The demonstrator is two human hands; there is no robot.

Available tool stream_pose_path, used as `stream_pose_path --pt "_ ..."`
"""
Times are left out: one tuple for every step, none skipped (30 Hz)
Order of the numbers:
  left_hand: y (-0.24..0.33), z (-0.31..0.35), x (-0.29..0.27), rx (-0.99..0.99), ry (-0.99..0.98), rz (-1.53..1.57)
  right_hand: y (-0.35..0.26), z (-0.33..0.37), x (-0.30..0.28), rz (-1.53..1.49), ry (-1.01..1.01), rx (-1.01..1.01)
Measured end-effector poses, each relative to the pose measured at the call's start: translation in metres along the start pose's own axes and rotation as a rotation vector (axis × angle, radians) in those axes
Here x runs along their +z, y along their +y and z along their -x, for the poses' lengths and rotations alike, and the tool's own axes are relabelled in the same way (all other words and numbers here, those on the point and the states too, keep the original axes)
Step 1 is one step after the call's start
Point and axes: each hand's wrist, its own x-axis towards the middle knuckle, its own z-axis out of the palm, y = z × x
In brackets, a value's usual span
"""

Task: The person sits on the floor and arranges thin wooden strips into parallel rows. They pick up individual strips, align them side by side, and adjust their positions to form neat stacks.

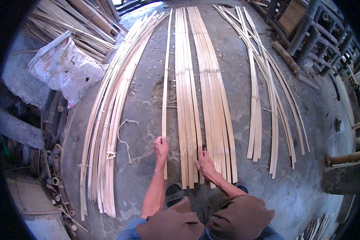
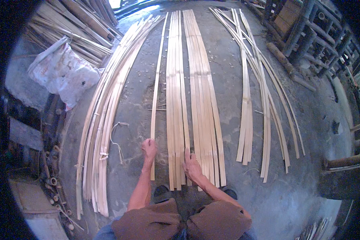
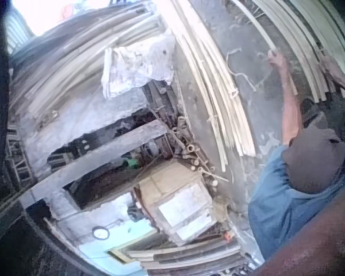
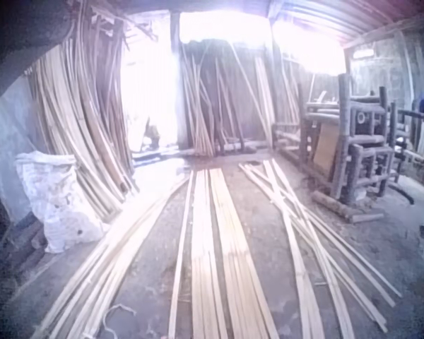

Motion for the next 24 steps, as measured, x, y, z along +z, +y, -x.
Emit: stream_pose_path --pt "-0.008 0.001 -0.005 0.044 -0.001 -0.096 -0.012 0.0 -0.004 -0.007 -0.044 0.039" --pt "-0.016 0.006 -0.005 0.102 0.101 -0.157 -0.019 0.0 -0.004 -0.014 -0.089 0.076" --pt "0.005 0.016 0.005 0.179 0.18 -0.198 -0.003 -0.003 -0.002 -0.026 -0.012 0.032" --pt "0.026 0.025 0.015 0.262 0.259 -0.237 0.025 -0.006 0.005 -0.037 0.071 -0.01" --pt "0.037 0.032 0.019 0.306 0.183 -0.185 0.039 -0.008 0.011 -0.052 0.142 -0.062" --pt "0.037 0.039 0.013 0.331 0.124 -0.15 0.03 -0.01 0.01 -0.079 0.052 0.003" --pt "0.038 0.045 0.014 0.36 0.062 -0.106 0.023 -0.01 0.007 -0.177 0.049 0.019" --pt "0.04 0.052 0.02 0.41 0.057 -0.076 0.015 -0.009 0.005 -0.275 0.046 0.038" --pt "0.042 0.055 0.024 0.373 -0.009 -0.044 0.008 -0.007 0.001 -0.371 0.044 0.056" --pt "0.044 0.058 0.028 0.335 -0.075 -0.011 0.001 -0.004 -0.003 -0.384 0.05 0.049" --pt "0.045 0.062 0.033 0.297 -0.141 0.021 -0.004 -0.002 -0.007 -0.398 0.055 0.043" --pt "0.06 0.065 0.041 0.183 -0.242 0.092 -0.006 0.002 -0.015 -0.402 0.076 0.047" --pt "0.072 0.067 0.046 0.05 -0.27 0.207 -0.007 0.004 -0.021 -0.464 0.093 0.056" --pt "0.084 0.067 0.05 -0.084 -0.298 0.32 -0.007 0.007 -0.025 -0.526 0.11 0.064" --pt "0.091 0.069 0.053 -0.219 -0.32 0.433 -0.01 0.009 -0.031 -0.589 0.126 0.068" --pt "0.085 0.068 0.057 -0.261 -0.31 0.522 -0.02 0.011 -0.037 -0.607 0.081 0.104" --pt "0.078 0.066 0.061 -0.303 -0.298 0.611 -0.03 0.011 -0.045 -0.624 0.035 0.141" --pt "0.07 0.063 0.068 -0.339 -0.294 0.703 -0.035 0.011 -0.051 -0.638 -0.002 0.18" --pt "0.066 0.061 0.075 -0.321 -0.347 0.732 -0.028 0.01 -0.047 -0.643 0.037 0.145" --pt "0.059 0.059 0.08 -0.302 -0.4 0.76 -0.018 0.009 -0.037 -0.649 0.075 0.109" --pt "0.058 0.058 0.081 -0.288 -0.454 0.785 -0.012 0.007 -0.031 -0.655 0.111 0.079" --pt "0.056 0.056 0.081 -0.279 -0.464 0.711 -0.005 0.006 -0.028 -0.631 0.121 0.08" --pt "0.054 0.054 0.081 -0.268 -0.474 0.636 0.003 0.006 -0.026 -0.607 0.131 0.081" --pt "0.048 0.052 0.078 -0.262 -0.472 0.558 0.002 0.006 -0.025 -0.587 0.13 0.077"
